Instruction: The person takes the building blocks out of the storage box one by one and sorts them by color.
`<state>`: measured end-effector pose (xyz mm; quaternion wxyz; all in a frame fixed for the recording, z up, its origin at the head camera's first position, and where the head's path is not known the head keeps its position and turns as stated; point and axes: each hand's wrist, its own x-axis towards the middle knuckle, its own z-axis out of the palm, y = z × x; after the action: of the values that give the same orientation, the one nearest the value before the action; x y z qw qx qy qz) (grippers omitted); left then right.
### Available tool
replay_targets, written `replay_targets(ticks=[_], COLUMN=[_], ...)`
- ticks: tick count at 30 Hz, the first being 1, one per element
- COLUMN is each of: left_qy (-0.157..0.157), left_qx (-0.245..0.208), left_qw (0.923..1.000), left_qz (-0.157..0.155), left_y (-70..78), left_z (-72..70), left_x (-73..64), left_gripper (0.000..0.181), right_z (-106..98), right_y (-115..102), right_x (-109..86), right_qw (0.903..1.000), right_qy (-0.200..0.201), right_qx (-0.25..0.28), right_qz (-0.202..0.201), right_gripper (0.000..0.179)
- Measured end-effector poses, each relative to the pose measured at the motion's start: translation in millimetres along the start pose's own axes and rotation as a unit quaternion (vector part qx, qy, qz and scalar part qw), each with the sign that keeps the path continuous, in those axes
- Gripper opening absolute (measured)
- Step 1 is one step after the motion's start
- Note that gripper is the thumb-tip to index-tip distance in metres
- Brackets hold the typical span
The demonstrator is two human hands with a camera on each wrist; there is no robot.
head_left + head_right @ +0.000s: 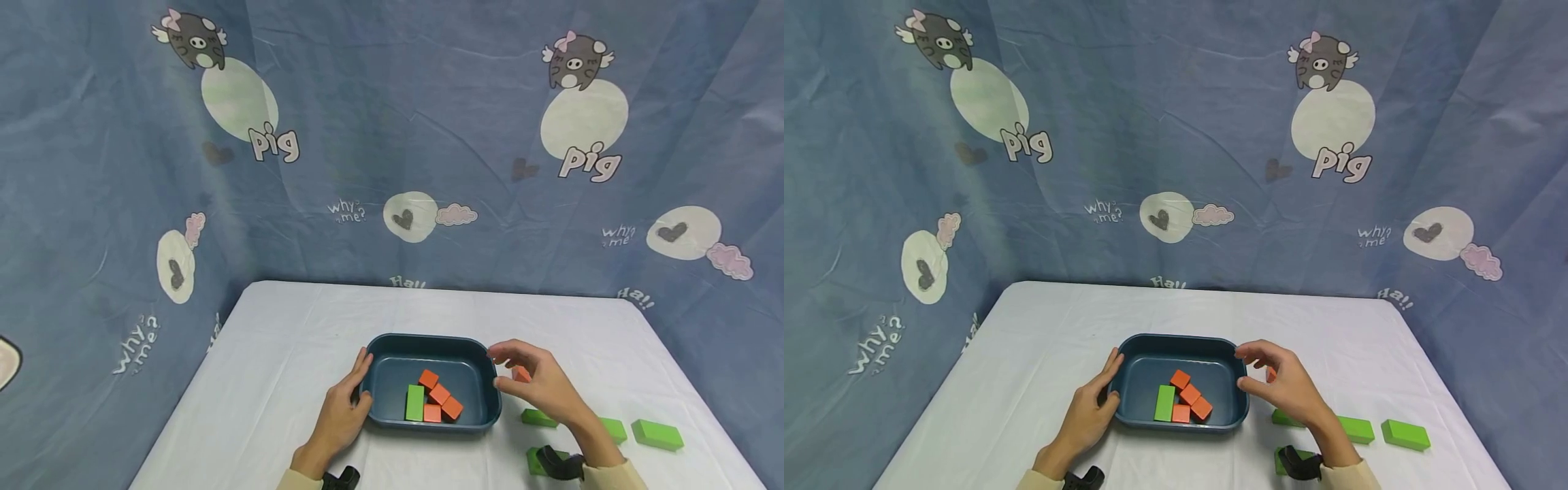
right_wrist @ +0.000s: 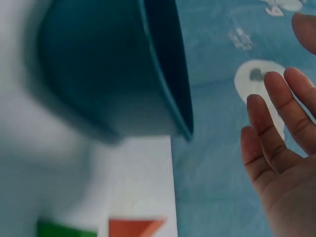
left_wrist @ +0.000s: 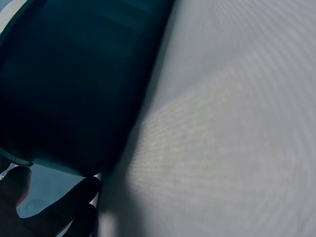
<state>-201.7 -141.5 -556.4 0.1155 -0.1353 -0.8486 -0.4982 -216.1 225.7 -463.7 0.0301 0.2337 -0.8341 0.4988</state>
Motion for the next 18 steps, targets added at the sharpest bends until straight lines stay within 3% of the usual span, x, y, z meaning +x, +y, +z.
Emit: replay_targets(ticks=[7, 18], left_qy=[0.001, 0.007], left_qx=[0.004, 0.009], left_qw=[1.0, 0.9999], left_qz=[0.001, 0.002], left_y=[-0.8, -0.9], left_z=[2.2, 0.7], left_x=[-0.9, -0.9], left_gripper=[0.071, 0.071], right_z=[18, 31], right_y=[-6, -12], right_x=[24.9, 52.6], right_qw=[0.9983, 0.9967], right_qy=[-0.046, -0.065], right_qx=[0.026, 0.03], right_qz=[-0.023, -0.038], right_gripper=[0.044, 0.043])
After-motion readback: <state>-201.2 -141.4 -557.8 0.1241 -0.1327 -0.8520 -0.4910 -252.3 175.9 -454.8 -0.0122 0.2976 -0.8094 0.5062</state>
